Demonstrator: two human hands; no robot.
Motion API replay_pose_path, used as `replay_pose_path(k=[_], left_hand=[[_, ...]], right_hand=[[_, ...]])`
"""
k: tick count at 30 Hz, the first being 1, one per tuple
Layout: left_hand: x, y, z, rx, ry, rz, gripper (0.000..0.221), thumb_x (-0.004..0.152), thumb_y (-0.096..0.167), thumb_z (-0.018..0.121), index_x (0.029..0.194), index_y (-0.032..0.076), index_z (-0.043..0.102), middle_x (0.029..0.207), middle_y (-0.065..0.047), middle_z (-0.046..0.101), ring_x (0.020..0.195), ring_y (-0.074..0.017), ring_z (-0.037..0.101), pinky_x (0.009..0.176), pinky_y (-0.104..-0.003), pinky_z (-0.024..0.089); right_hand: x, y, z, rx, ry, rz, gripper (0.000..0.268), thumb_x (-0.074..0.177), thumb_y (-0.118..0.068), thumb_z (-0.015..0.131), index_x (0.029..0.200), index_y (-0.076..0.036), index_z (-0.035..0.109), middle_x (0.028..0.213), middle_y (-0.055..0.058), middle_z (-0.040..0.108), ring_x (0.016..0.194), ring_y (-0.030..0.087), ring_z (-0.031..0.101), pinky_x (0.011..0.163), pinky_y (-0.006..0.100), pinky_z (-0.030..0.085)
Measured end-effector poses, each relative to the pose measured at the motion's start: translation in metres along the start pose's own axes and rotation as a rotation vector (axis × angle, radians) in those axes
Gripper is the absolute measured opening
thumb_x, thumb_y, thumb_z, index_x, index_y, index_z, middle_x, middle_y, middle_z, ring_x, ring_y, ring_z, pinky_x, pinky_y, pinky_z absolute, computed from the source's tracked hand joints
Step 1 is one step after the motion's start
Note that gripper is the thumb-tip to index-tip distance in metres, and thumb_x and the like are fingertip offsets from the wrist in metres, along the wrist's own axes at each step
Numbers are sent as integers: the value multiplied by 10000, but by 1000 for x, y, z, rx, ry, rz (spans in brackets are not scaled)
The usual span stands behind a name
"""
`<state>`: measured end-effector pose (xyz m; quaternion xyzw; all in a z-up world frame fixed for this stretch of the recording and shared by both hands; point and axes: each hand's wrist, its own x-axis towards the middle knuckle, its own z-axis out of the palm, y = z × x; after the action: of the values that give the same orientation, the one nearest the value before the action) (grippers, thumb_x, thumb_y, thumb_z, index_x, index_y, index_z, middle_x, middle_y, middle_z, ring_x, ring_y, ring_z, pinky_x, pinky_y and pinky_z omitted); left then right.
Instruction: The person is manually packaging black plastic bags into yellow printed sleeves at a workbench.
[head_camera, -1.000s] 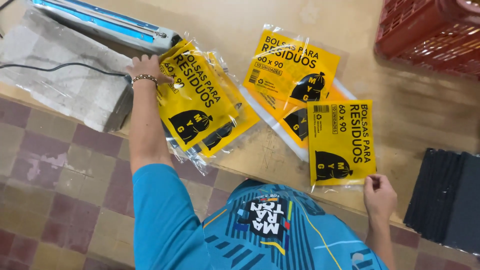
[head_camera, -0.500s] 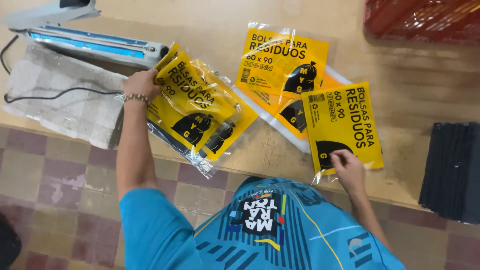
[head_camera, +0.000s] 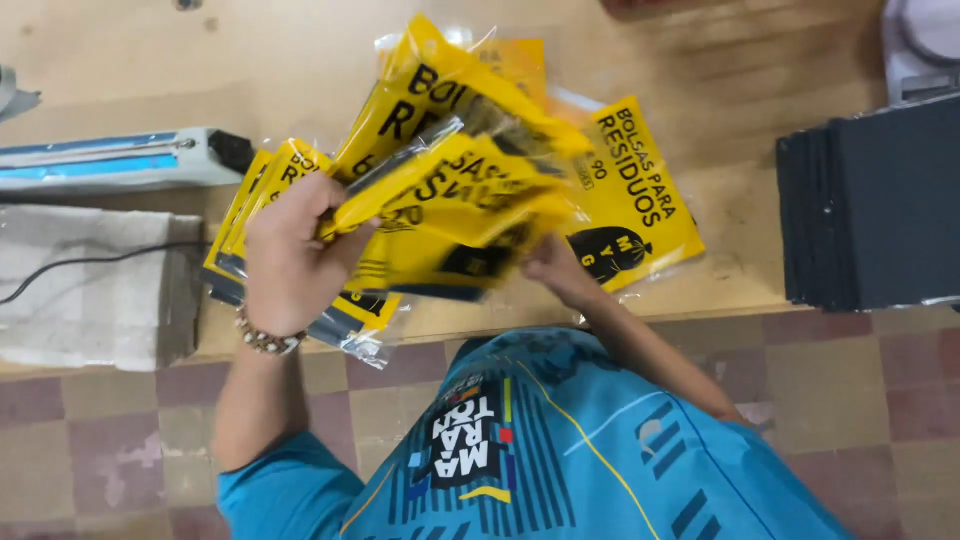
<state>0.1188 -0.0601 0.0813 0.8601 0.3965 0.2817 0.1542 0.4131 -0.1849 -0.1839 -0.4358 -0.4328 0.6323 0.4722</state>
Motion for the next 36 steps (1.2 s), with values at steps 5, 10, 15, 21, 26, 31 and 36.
replay_pose_path(k=[5,10,15,21,26,31,36], left_hand=[[18,-16,75,-797,-78,-262,176,846,-9,718,1000,30,644,836,-105,648,797,-209,620,730,-368,500],[12,-7,176,-944,-314,-683,675,771,249,828,1344,60,524,1248,-182,581,1185,-323,539,1028,-443,432],[-12,15,282,-1202,-524,-957,509,882,499,763,1142,75,651,1159,-166,629,1121,-290,584,968,-408,443],[44,50,268,-1360,-777,-997,464,901,272,721,1267,19,585,1326,-220,526,1303,-325,463,1099,-507,333],[126,-51,412,-456,-690,-380,465,856,481,680,1197,166,648,1210,-160,660,1212,-364,594,958,-463,512],[168,-66,456,-18,-721,-258,527,805,429,692,1239,139,623,1286,-137,556,1271,-387,482,1011,-449,490],[177,-9,393,-10,-889,-271,701,772,360,720,1316,6,453,1418,-288,417,1298,-483,485,1107,-512,432]], right_hand=[[-41,-132,-1,-59,831,209,715,886,-543,725,1272,-35,401,1046,104,490,862,215,546,678,356,494],[-75,-173,0,78,715,-272,241,1039,-209,562,1006,17,642,816,145,660,691,238,701,686,336,608],[-86,-206,19,38,646,-351,278,1033,-174,516,902,56,600,633,205,564,494,298,643,520,387,593],[-125,-152,-49,-140,871,-315,216,1060,-164,542,950,4,623,694,137,606,537,202,624,531,303,548],[-129,-71,-73,-229,1065,-89,269,1037,-257,603,949,-5,631,751,124,634,642,213,602,622,337,504],[-103,-14,-80,-438,1028,234,376,1000,-331,648,840,9,673,755,151,639,774,245,576,760,404,451],[-101,-5,-102,-539,956,393,331,922,-394,741,892,-65,753,788,131,720,802,240,688,696,377,493]])
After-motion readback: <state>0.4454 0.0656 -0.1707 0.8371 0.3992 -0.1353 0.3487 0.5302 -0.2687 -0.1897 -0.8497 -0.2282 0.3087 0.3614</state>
